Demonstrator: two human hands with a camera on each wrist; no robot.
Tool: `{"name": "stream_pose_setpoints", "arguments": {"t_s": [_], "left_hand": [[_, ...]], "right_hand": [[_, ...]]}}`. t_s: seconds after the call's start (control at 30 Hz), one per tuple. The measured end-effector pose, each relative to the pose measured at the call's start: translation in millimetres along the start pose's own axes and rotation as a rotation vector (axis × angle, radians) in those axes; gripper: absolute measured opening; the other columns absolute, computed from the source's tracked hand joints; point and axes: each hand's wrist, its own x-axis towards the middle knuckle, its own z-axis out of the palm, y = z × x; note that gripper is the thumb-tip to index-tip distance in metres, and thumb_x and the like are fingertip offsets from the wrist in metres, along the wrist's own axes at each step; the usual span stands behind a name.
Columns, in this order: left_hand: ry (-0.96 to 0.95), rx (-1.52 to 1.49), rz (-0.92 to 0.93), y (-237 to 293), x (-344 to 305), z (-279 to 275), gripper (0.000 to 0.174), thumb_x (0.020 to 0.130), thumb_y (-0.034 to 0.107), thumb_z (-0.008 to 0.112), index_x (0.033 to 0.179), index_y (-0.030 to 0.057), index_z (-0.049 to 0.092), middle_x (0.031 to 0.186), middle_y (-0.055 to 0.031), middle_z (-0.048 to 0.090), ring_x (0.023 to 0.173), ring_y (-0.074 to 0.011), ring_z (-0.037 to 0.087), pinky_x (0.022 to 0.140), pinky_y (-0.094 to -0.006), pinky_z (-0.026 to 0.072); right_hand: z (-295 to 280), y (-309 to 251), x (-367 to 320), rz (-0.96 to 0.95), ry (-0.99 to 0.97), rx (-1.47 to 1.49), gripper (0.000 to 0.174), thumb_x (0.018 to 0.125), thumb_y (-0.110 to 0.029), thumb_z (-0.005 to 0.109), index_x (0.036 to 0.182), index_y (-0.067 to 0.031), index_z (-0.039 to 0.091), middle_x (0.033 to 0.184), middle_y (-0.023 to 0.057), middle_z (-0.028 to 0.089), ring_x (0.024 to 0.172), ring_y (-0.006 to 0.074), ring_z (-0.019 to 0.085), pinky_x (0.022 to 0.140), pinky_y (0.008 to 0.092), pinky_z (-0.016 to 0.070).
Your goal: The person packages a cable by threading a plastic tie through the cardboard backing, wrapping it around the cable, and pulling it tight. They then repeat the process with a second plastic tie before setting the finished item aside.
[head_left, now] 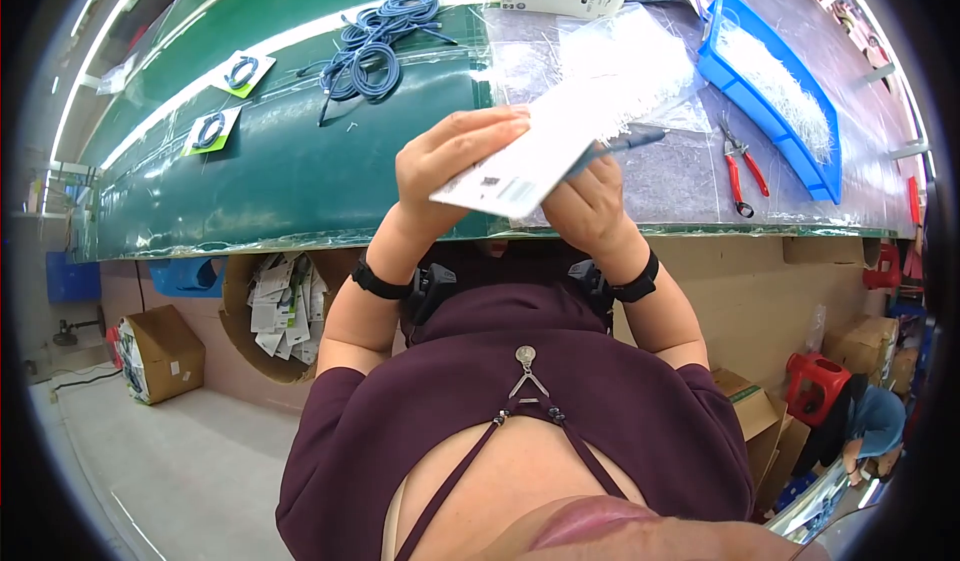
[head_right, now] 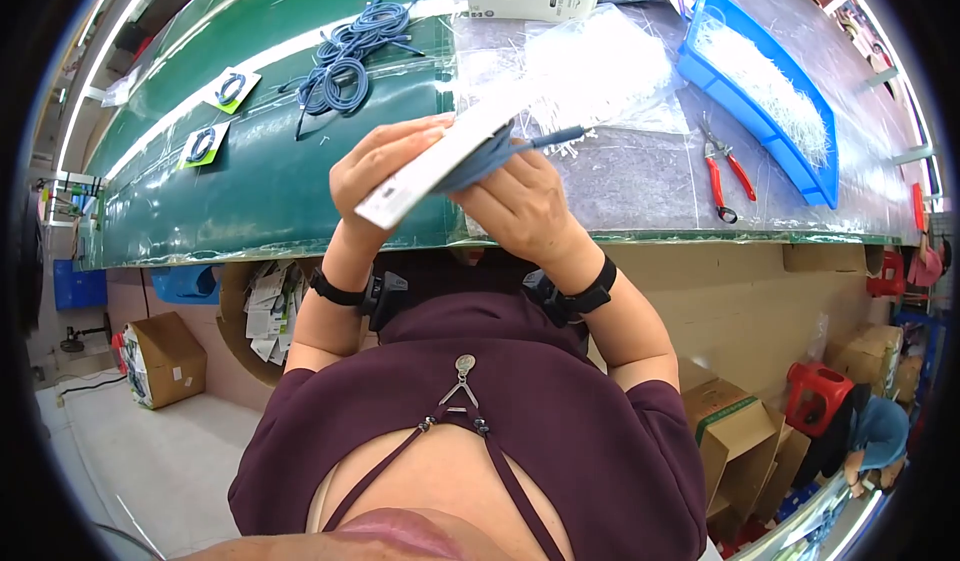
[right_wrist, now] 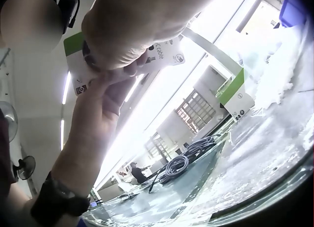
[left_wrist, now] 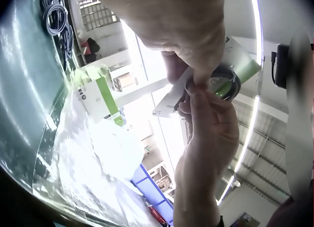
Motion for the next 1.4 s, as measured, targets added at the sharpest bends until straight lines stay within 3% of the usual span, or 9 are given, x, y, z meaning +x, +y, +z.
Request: {"name": "stream_pose_setpoints", "arguments": {"t_s": [0.1, 0.33, 0.77, 0.87, 1.07, 1.17, 1.2, 1.3, 1.4], "left_hand": [[-0.031, 0.041, 0.13, 5.8, 3.9, -3.0, 0.029, 0.07, 0.005, 0.073, 0.099, -0.0002, 0.068, 0.099, -0.0155, 0.068, 0.094, -0.0277, 0.067, 0.081, -0.0333, 0.055], [-0.036, 0.053, 0.262, 8.0, 9.3, -2.1, 0.032, 0.071, 0.008, 0.073, 0.101, -0.0006, 0.067, 0.103, -0.0155, 0.067, 0.098, -0.029, 0.066, 0.082, -0.0345, 0.0551], [0.004, 0.101, 0.154, 12.8, 8.2, -1.7, 0.032, 0.072, 0.01, 0.072, 0.102, -0.0014, 0.066, 0.104, -0.0173, 0.067, 0.097, -0.029, 0.066, 0.082, -0.0342, 0.0549], [-0.079, 0.097, 0.239, 13.6, 9.9, -4.1, 0.028, 0.077, 0.006, 0.069, 0.101, -0.0087, 0.062, 0.102, -0.0264, 0.065, 0.095, -0.0324, 0.066, 0.083, -0.036, 0.054], [-0.111, 0.114, 0.246, 15.9, 11.0, -6.3, 0.03, 0.075, 0.007, 0.07, 0.102, -0.006, 0.064, 0.103, -0.0239, 0.065, 0.097, -0.0321, 0.066, 0.083, -0.0363, 0.0541], [-0.089, 0.107, 0.264, 12.9, 8.7, -4.4, 0.032, 0.072, 0.009, 0.071, 0.102, -0.0018, 0.066, 0.105, -0.0182, 0.066, 0.098, -0.0299, 0.066, 0.084, -0.0352, 0.0543], [-0.055, 0.06, 0.246, 13.2, 7.9, -3.3, 0.032, 0.071, 0.007, 0.071, 0.102, -0.0019, 0.066, 0.106, -0.0183, 0.065, 0.1, -0.0301, 0.065, 0.085, -0.0355, 0.054], [0.016, -0.025, 0.21, 14.7, 6.5, -2.4, 0.033, 0.07, 0.005, 0.072, 0.102, -0.0022, 0.066, 0.109, -0.0186, 0.064, 0.102, -0.0307, 0.064, 0.087, -0.0362, 0.0533], [-0.039, -0.081, 0.253, 15.7, 5.3, -2.6, 0.032, 0.072, 0.0, 0.072, 0.103, -0.0044, 0.064, 0.109, -0.0226, 0.059, 0.105, -0.039, 0.06, 0.09, -0.0437, 0.0521]], "right_hand": [[-0.3, -5.0, -0.7, 0.007, 0.072, 0.019, 0.014, 0.07, -0.009, 0.066, 0.083, -0.0046, 0.066, 0.095, 0.0075, 0.064, 0.087, 0.0249, 0.063, 0.077, 0.0375, 0.0499], [-2.7, -8.3, -4.8, 0.089, 0.066, 0.145, 0.017, 0.07, -0.006, 0.065, 0.086, -0.0017, 0.066, 0.098, 0.0111, 0.064, 0.092, 0.0306, 0.064, 0.081, 0.0409, 0.0511], [-2.0, -11.3, 4.5, -0.001, 0.121, -0.016, 0.024, 0.064, -0.002, 0.066, 0.087, 0.0002, 0.066, 0.096, 0.012, 0.064, 0.094, 0.032, 0.063, 0.084, 0.0435, 0.0501], [-0.8, -13.2, -0.6, 0.047, 0.094, 0.043, 0.024, 0.064, -0.001, 0.065, 0.087, -0.0001, 0.066, 0.096, 0.012, 0.064, 0.094, 0.0315, 0.063, 0.083, 0.0436, 0.0498], [0.0, -17.3, -7.5, 0.06, 0.071, 0.106, 0.024, 0.065, -0.001, 0.066, 0.09, 0.0001, 0.065, 0.097, 0.0126, 0.064, 0.091, 0.0322, 0.063, 0.08, 0.0431, 0.0503], [12.0, -21.8, -21.0, 0.427, 0.08, 0.489, 0.021, 0.071, -0.002, 0.066, 0.092, 0.0013, 0.064, 0.096, 0.0141, 0.064, 0.09, 0.0337, 0.063, 0.078, 0.0409, 0.0507], [11.3, -24.3, -23.1, 0.425, 0.08, 0.49, 0.021, 0.071, -0.002, 0.066, 0.092, 0.0013, 0.064, 0.096, 0.0141, 0.064, 0.09, 0.0337, 0.063, 0.078, 0.0409, 0.0507], [7.6, -33.9, -24.9, 0.951, 0.23, 0.7, 0.02, 0.077, -0.003, 0.065, 0.096, 0.0019, 0.063, 0.098, 0.0155, 0.064, 0.089, 0.0334, 0.063, 0.079, 0.0394, 0.0509], [9.0, -34.8, -24.9, 0.841, 0.087, 0.685, 0.024, 0.081, -0.008, 0.061, 0.103, 0.0011, 0.06, 0.105, 0.0146, 0.061, 0.095, 0.0315, 0.06, 0.083, 0.0396, 0.0489]]}}
